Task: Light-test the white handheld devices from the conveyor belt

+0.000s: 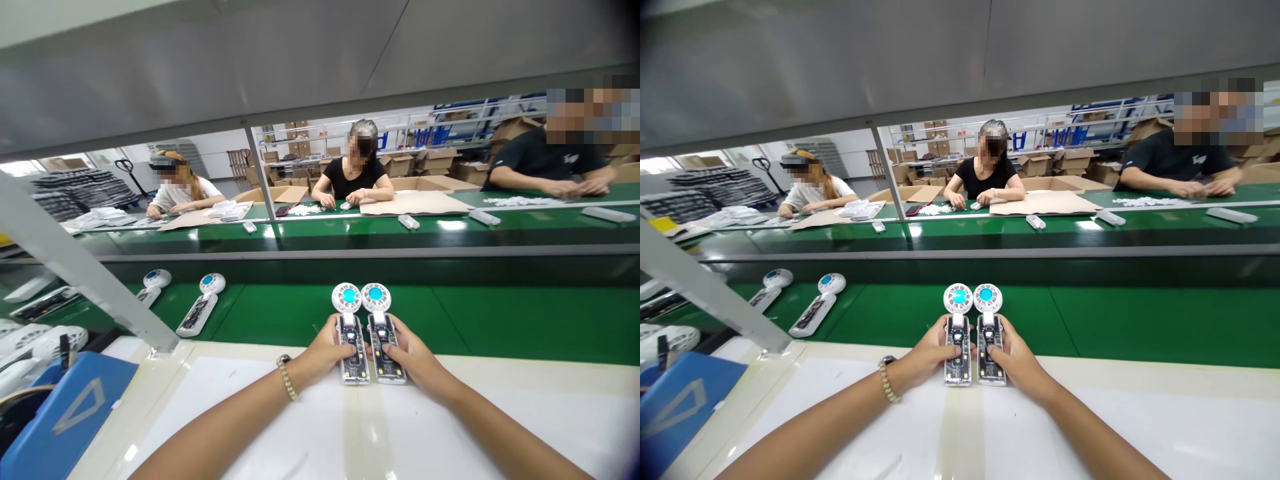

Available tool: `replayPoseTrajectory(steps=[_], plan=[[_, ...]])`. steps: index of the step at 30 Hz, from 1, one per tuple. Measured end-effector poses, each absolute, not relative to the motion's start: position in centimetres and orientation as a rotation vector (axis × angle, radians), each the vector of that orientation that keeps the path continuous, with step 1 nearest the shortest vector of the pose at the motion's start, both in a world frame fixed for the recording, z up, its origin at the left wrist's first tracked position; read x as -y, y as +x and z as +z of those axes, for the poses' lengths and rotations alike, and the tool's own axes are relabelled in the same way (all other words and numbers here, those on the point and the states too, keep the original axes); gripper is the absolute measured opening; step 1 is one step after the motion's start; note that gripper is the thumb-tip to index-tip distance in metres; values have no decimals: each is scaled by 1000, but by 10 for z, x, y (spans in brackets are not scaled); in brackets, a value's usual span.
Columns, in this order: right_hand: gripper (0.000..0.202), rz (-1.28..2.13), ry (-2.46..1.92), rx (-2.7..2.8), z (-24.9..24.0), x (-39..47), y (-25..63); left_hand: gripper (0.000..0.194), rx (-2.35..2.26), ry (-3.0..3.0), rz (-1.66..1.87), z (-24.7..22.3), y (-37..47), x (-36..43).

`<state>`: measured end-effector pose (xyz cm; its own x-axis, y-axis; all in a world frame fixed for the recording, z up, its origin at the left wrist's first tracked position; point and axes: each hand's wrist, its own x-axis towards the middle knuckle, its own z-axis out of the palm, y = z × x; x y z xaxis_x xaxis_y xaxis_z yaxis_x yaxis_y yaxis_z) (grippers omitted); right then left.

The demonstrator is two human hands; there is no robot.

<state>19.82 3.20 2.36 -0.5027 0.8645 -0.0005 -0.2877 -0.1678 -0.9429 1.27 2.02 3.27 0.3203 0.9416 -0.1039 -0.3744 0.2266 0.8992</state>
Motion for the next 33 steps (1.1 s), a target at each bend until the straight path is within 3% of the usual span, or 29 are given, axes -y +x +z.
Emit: replayPoseTrajectory(steps=[17,21,26,33], plan=[[53,1827,-719,1160,27,-32,198,57,-773,827,1040,39,13,-21],[30,1985,-730,902,36,-32,202,39,-762,685,1001,40,14,-25],[61,2040,-611,810,43,-34,204,57,-833,619,866,41,16,-26],[59,1804,-885,906,33,-51,217,58,-1064,817,981,39,12,-29]])
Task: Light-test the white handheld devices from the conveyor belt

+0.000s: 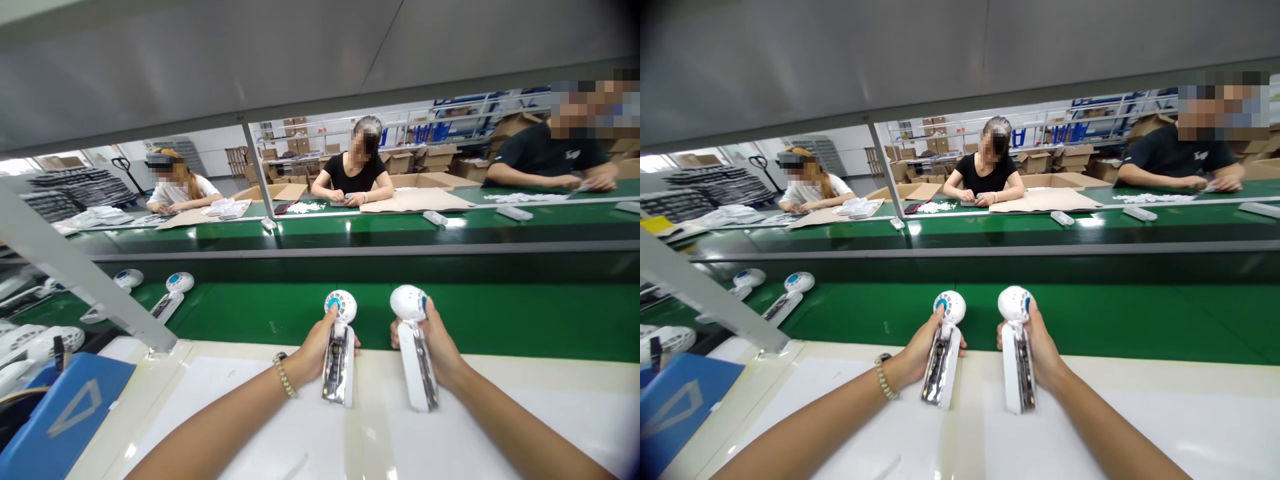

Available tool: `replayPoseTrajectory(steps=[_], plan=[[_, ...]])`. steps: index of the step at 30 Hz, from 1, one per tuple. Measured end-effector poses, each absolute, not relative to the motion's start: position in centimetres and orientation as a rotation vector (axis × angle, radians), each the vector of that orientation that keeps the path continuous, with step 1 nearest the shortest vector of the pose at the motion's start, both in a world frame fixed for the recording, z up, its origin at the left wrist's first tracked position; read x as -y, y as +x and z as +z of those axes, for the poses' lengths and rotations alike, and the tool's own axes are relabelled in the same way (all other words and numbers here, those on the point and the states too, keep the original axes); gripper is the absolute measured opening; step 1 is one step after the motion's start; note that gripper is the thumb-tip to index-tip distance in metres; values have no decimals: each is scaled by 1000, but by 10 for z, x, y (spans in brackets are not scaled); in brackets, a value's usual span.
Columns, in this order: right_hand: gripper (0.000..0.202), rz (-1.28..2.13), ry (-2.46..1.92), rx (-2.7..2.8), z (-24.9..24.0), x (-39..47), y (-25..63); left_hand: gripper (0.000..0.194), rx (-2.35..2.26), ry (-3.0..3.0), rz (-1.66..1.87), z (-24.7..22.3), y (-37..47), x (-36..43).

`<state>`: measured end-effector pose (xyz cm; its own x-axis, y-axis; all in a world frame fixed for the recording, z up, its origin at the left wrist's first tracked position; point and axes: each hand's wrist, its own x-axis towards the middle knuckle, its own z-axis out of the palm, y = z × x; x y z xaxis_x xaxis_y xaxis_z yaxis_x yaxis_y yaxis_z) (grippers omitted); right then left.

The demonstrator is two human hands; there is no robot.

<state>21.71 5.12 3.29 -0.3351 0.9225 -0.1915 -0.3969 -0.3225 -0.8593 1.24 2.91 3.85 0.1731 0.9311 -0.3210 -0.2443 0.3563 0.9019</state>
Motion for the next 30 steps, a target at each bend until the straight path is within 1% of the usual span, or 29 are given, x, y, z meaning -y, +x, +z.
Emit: replayPoseTrajectory(steps=[2,3,6,7,9,11,13,16,17,19,22,26,30], plan=[[46,1564,-1066,1047,26,-63,229,49,-1166,998,1114,36,3,-38],[43,1422,-1140,1139,23,-69,235,46,-1210,1079,1180,35,-3,-44],[58,1031,-1314,1389,13,-85,251,48,-1302,1185,1310,33,-22,-58],[60,907,-1365,1464,10,-89,254,49,-1350,1237,1362,34,-26,-60],[60,652,-1417,1613,8,-90,255,48,-1461,1466,1463,38,-28,-57],[52,432,-1375,1735,10,-83,248,42,-1505,1823,1477,43,-23,-47],[40,311,-1271,1826,14,-69,237,36,-1393,2160,1335,46,-13,-33],[18,355,-1050,2112,19,-42,215,28,-986,2586,933,45,4,-14],[14,408,-976,2262,20,-33,209,25,-853,2690,802,43,9,-10],[12,396,-890,2483,21,-20,199,19,-715,2837,628,38,14,-6],[14,382,-927,2526,22,-13,192,17,-761,2930,548,34,16,-6],[14,485,-963,2476,26,-15,193,19,-815,2900,548,35,15,-9],[14,499,-966,2481,27,-15,194,19,-793,2914,562,36,14,-10]])
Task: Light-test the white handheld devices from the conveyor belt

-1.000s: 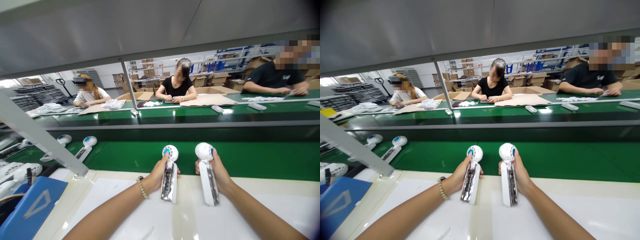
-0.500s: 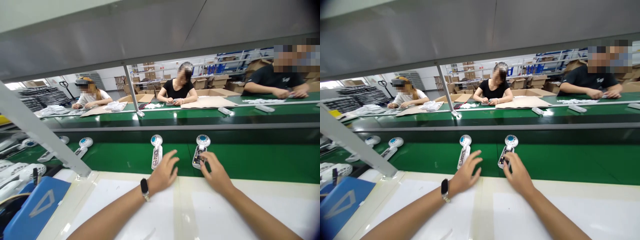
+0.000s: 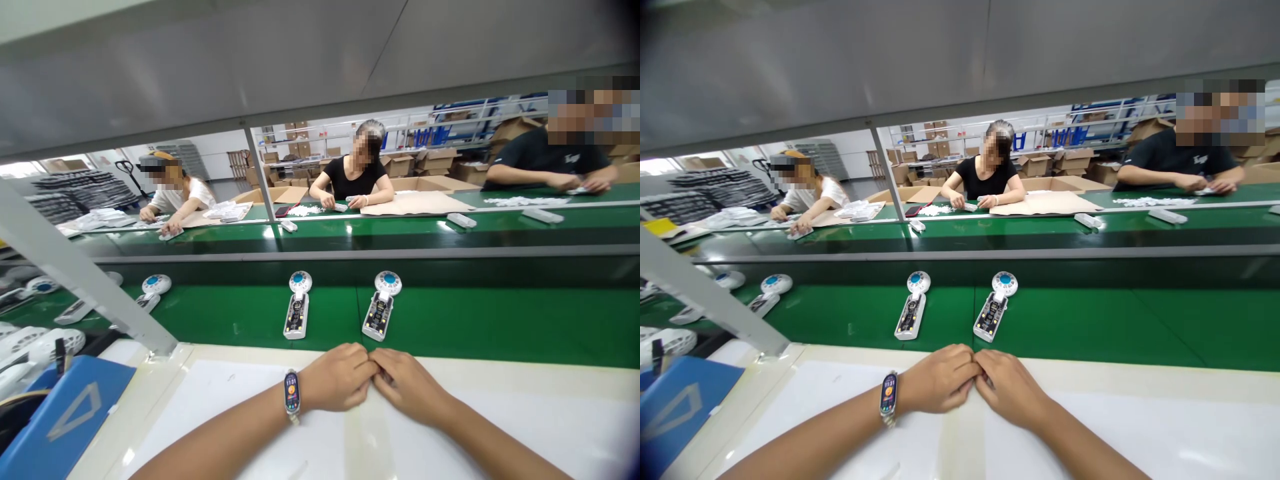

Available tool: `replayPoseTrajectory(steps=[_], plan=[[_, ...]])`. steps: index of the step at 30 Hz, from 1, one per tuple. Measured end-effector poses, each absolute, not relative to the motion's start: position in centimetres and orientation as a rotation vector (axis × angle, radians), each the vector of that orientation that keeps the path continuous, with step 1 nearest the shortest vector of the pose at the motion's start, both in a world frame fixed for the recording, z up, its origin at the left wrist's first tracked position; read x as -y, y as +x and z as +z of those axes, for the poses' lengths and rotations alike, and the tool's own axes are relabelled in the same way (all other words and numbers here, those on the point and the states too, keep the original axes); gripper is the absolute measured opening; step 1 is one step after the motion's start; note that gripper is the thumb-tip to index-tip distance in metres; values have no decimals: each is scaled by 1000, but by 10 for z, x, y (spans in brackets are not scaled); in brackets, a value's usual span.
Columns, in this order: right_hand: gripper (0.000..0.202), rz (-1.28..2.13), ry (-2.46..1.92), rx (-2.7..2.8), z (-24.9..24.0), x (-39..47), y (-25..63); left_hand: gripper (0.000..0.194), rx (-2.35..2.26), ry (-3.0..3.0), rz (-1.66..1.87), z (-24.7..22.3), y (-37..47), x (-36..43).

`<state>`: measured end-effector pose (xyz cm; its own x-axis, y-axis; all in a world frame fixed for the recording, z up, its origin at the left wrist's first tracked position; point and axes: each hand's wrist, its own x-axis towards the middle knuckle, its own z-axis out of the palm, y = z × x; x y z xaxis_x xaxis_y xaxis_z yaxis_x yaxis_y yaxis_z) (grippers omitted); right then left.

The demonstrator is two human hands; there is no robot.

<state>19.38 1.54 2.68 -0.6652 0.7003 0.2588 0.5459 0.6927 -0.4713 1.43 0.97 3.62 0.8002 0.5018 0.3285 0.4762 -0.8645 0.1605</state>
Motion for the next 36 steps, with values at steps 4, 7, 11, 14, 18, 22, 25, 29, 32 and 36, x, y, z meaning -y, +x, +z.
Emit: replayPoseTrajectory(steps=[4,7,11,14,18,22,25,29,32,36], plan=[[14,502,-971,2489,26,-15,193,20,-776,2942,534,35,14,-10],[13,503,-962,2491,27,-16,193,21,-781,2923,547,34,14,-10],[13,502,-954,2488,28,-15,193,22,-769,2919,565,35,14,-9],[13,501,-954,2488,28,-15,194,23,-769,2926,560,37,14,-9],[13,497,-956,2500,27,-15,193,23,-763,2961,533,37,14,-9],[13,494,-962,2496,26,-16,193,22,-729,2969,566,36,14,-10],[13,480,-951,2497,25,-16,193,22,-737,2979,560,37,14,-9],[13,486,-950,2496,25,-16,193,21,-759,3011,522,38,14,-9],[14,479,-957,2500,26,-16,193,19,-758,3027,516,39,15,-9],[14,473,-957,2511,26,-17,193,16,-760,3065,487,37,14,-10]])
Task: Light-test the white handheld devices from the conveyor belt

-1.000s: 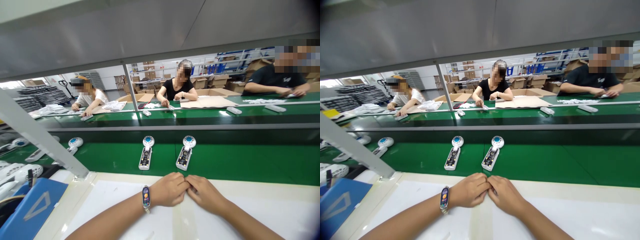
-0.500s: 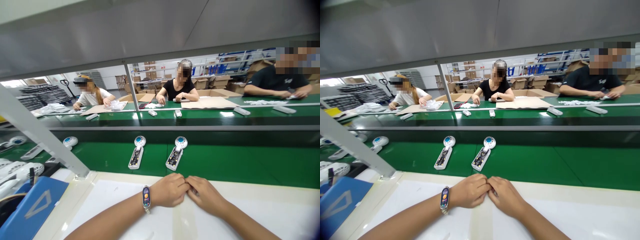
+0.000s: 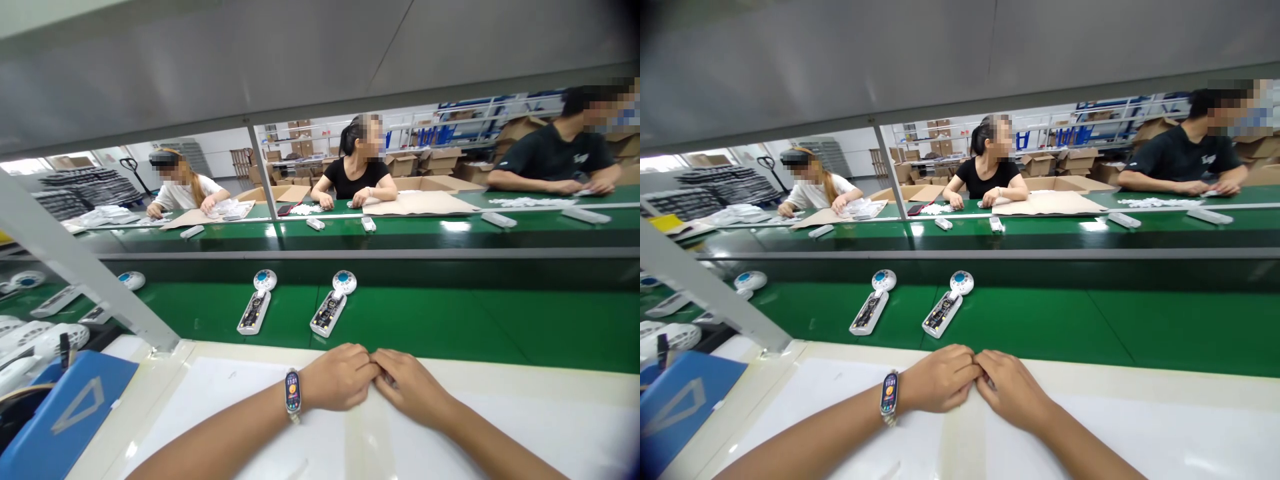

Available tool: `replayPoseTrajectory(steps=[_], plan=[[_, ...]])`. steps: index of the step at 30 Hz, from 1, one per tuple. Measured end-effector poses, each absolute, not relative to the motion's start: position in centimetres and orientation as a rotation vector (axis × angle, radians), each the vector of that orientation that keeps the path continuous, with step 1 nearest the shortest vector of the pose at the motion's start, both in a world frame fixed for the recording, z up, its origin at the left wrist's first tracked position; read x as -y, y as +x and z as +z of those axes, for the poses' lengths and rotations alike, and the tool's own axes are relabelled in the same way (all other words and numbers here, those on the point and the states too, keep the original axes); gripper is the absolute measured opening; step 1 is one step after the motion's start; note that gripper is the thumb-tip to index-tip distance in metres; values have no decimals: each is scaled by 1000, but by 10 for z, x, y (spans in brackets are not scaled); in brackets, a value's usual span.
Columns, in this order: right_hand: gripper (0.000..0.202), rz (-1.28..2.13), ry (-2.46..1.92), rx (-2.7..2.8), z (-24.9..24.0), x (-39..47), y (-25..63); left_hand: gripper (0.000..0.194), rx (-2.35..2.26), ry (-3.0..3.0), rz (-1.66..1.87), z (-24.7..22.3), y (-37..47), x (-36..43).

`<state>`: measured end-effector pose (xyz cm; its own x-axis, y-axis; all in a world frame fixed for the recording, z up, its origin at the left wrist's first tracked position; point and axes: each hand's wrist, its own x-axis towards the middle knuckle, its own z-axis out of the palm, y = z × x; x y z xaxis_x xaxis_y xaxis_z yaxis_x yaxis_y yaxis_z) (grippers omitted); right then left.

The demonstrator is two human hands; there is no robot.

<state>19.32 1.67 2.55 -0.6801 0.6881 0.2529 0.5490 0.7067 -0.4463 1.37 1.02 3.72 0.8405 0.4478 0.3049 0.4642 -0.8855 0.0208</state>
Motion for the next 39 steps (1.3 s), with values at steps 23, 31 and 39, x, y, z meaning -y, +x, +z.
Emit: replayPoseTrajectory(steps=[23,31,39], plan=[[14,513,-981,2489,23,-15,192,14,736,-2909,-385,37,13,-10],[14,514,-978,2492,25,-15,191,15,747,-2902,-400,37,12,-9],[15,481,-961,2472,22,-14,191,16,765,-2903,-404,35,11,-9]])
